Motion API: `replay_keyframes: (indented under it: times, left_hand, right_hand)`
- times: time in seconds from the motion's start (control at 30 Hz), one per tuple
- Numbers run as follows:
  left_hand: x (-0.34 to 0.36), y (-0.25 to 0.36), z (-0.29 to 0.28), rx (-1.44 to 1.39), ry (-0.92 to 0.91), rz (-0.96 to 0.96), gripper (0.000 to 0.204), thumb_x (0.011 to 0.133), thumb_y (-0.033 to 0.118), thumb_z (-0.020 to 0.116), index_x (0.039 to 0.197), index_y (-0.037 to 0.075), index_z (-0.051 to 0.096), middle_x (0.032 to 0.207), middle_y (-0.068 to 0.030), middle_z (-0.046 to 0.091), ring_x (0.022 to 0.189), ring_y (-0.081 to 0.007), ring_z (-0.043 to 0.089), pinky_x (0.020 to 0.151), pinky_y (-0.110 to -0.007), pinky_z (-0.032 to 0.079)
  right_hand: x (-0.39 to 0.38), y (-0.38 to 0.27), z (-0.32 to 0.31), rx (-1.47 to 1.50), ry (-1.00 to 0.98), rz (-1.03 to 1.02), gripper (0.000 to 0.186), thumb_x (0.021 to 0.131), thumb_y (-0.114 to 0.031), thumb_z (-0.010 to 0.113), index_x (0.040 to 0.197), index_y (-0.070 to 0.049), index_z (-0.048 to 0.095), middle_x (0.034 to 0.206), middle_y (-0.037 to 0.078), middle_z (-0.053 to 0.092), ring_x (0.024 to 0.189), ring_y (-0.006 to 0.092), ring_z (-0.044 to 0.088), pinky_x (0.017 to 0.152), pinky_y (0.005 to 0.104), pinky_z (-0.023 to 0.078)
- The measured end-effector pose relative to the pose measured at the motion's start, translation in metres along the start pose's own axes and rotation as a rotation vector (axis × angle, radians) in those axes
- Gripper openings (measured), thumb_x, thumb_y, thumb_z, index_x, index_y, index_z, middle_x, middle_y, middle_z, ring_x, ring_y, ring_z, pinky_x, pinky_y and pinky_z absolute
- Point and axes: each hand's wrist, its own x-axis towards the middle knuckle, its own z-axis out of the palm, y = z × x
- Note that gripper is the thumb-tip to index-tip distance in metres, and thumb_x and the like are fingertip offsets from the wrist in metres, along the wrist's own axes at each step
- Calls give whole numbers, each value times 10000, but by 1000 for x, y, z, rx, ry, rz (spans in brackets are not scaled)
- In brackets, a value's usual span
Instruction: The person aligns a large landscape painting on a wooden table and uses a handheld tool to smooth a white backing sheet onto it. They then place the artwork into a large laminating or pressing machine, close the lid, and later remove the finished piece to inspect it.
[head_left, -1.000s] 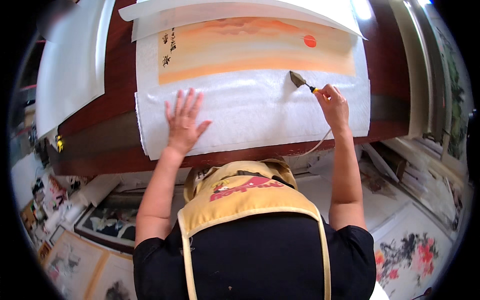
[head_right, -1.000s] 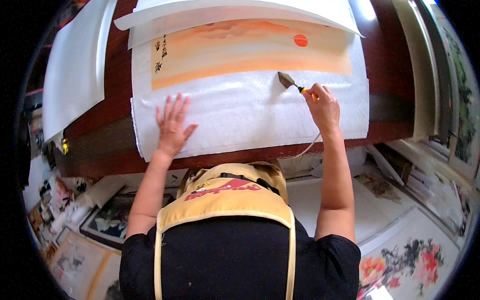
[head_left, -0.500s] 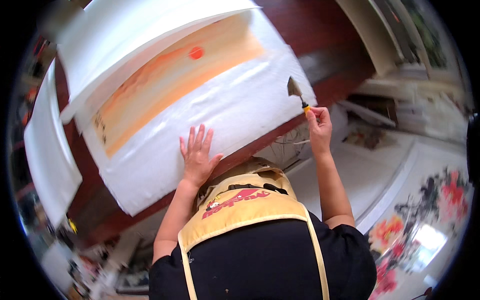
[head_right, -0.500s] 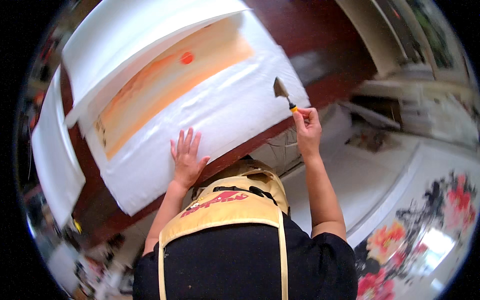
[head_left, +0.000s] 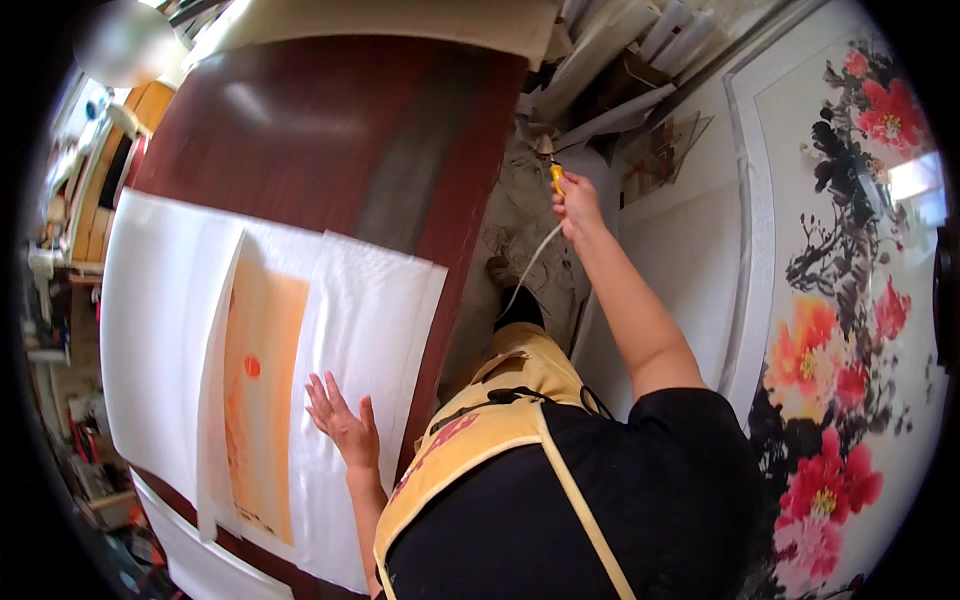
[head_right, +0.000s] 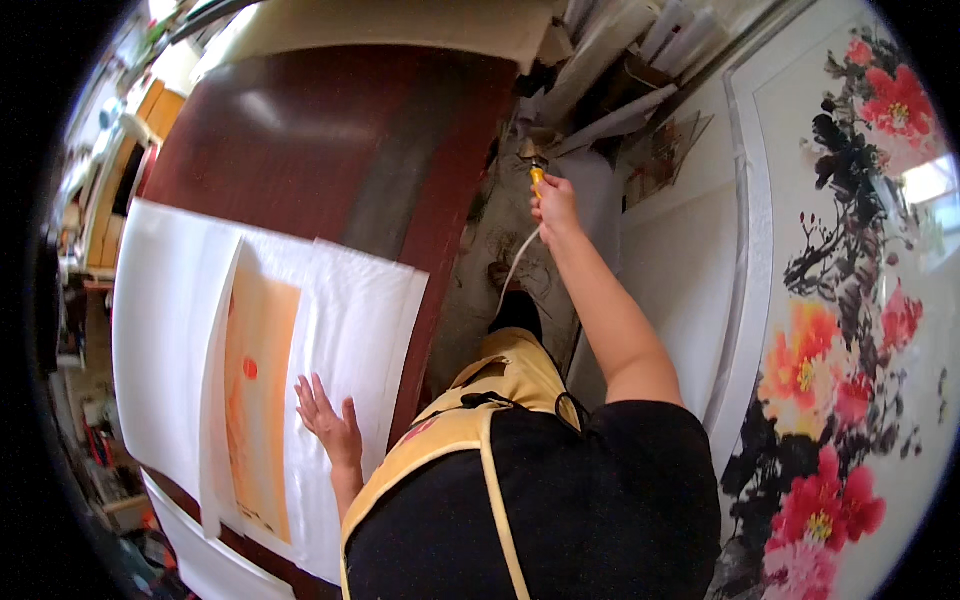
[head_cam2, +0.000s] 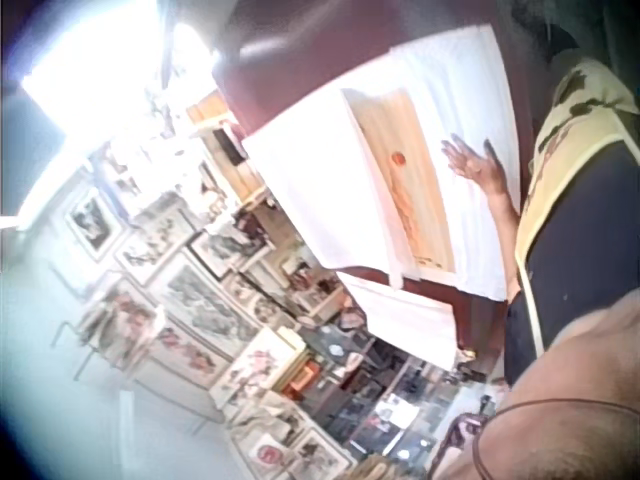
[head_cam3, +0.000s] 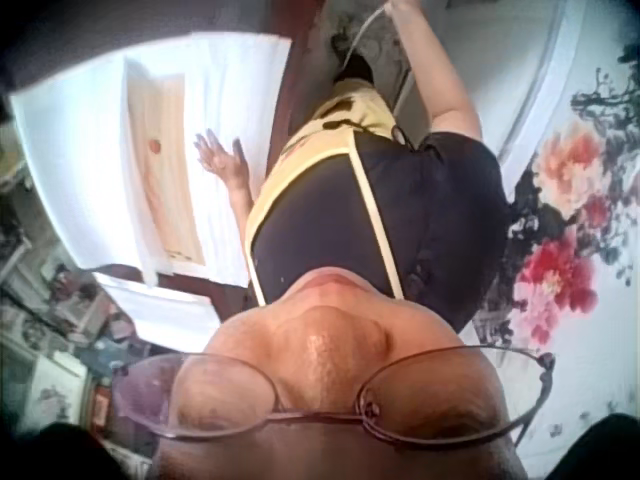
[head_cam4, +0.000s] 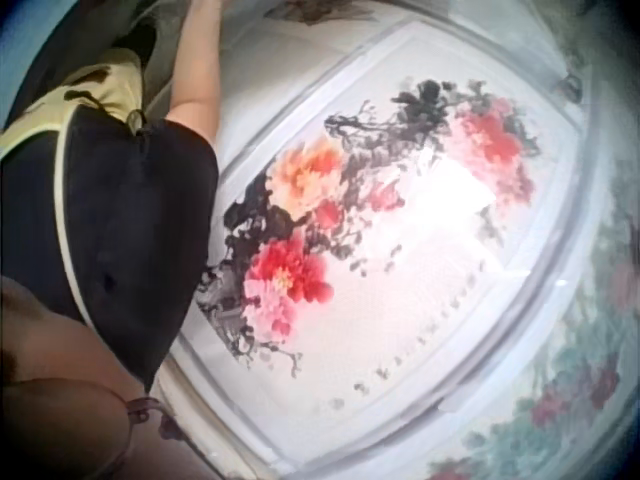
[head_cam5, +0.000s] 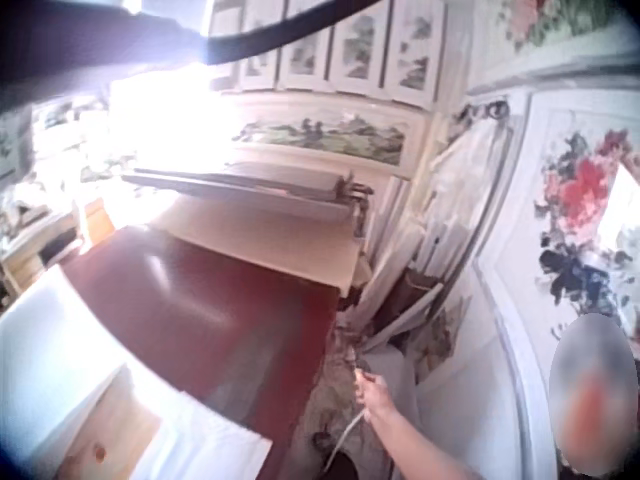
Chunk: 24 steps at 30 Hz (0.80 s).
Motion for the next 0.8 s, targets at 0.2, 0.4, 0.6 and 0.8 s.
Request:
replay_keyframes:
  times: [0.2,0.4,0.6,0.8]
  left_hand:
    - [90,101,59,-240,87,-39,633,1051,437,486,1503,1,411,1568,-241,358,1466,-403,310,1190,-516,236]
    - [130,187,73,-622,138,-459,541,1073,366,469,1439,-31,461,1438,-168,496,1367,-285,432,1165,-412,297]
    - [45,178,82,-1054,715,-1363,396,1022,381,586,1287,90,541,1209,-19,546,1076,-161,489,924,-366,415]
    - [20,177,76,-1529,1392,-1644,933,945,336,675,1577,10,72,1591,-195,202,1462,-376,261,1145,-527,336]
  right_hand:
    - [206,-4,32,-14,74,249,207,1046,-146,485,1113,12,602,871,105,647,637,157,569,486,269,485]
    - [387,30,61,93,21,301,322,1045,-268,502,1231,-16,581,1025,98,630,855,228,591,676,376,531]
    - [467,3,122,102,-214,428,363,1052,-308,494,1292,-47,573,1131,74,634,903,212,579,739,352,505]
    - [515,7,98,-336,-301,428,327,1051,-284,483,1267,-67,599,1116,52,663,871,198,607,717,344,504]
